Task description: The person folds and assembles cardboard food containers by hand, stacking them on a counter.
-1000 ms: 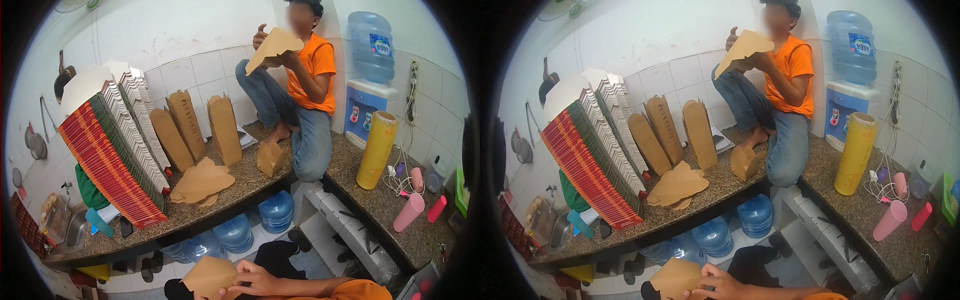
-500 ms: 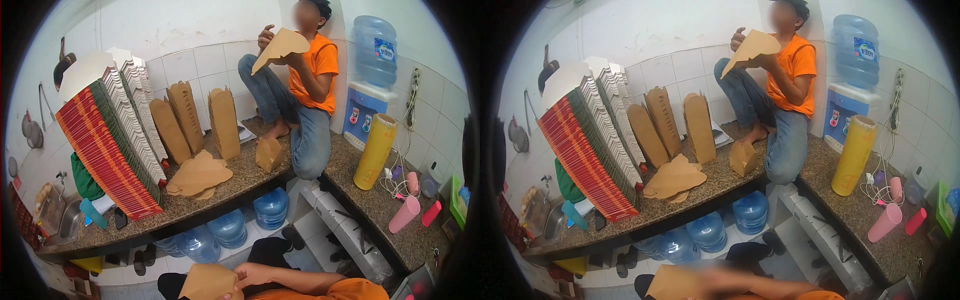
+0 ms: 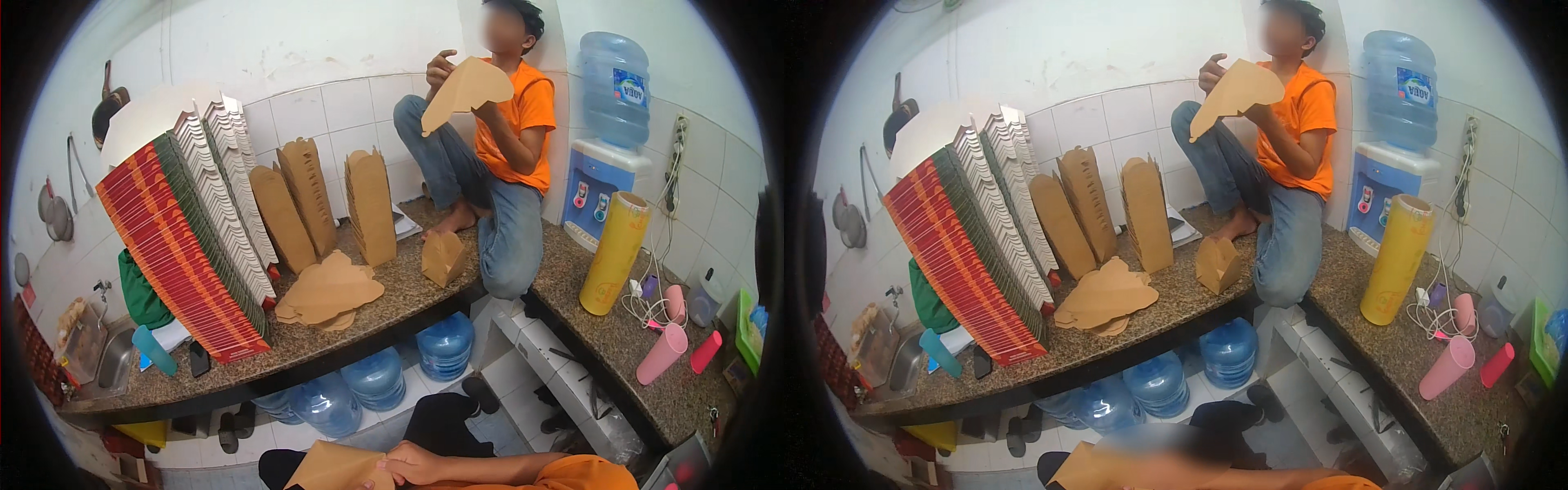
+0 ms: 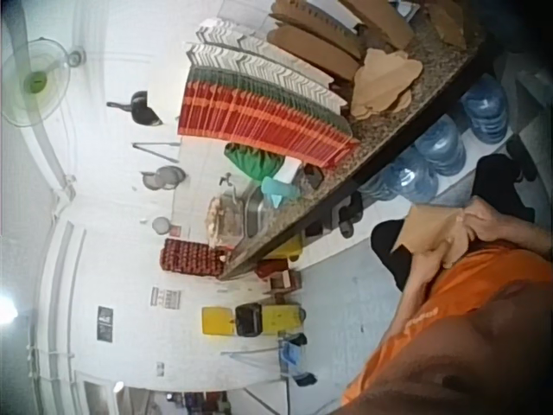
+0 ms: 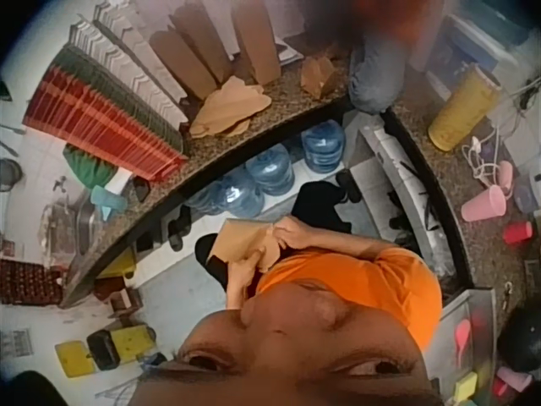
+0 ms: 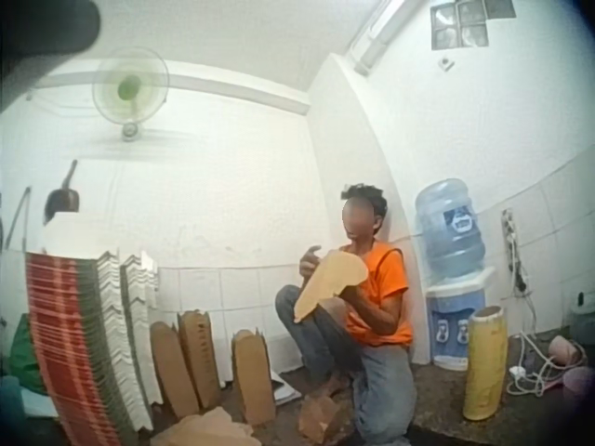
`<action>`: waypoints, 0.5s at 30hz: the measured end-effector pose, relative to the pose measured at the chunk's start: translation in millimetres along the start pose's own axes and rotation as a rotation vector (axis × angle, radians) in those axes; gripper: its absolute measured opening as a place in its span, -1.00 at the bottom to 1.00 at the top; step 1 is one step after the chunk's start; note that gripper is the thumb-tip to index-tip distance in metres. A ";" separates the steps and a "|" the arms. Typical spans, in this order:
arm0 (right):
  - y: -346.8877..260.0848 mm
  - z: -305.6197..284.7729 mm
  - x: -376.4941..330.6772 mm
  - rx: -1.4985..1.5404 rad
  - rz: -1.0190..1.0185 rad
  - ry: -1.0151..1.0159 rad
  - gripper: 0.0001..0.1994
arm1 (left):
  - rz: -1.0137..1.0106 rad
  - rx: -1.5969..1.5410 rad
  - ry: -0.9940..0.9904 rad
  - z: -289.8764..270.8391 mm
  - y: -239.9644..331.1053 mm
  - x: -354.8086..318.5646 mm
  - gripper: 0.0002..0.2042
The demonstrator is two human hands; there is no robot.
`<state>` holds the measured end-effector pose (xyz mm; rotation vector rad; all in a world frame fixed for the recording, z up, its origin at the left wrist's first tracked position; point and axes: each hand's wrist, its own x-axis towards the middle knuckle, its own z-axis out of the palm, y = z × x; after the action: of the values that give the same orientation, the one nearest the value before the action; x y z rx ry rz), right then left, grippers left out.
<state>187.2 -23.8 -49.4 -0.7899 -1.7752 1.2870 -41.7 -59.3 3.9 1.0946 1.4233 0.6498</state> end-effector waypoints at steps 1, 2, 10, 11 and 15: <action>0.4 -0.2 -1.1 0.018 0.021 0.010 -0.48 | 0.025 0.047 -0.032 -1.6 6.5 -2.7 -0.63; 0.6 -2.9 -1.8 0.017 0.020 0.010 -0.48 | 0.051 0.094 -0.064 -2.8 9.6 -3.4 -0.64; -9.5 -5.7 3.3 -0.054 -0.097 -0.083 -0.62 | 0.214 0.017 0.038 -0.9 -20.8 7.6 -0.61; -11.4 -6.8 4.4 -0.049 -0.095 -0.081 -0.62 | 0.367 -0.132 0.112 1.7 -28.3 11.9 -0.59; -0.2 -4.5 7.1 -0.294 0.129 -0.283 -0.76 | 0.400 0.031 0.303 7.6 -22.0 19.9 -0.56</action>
<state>187.6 -15.9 -46.7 -0.9331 -2.2073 1.2867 -37.7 -52.1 -25.6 1.3644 1.4818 1.1200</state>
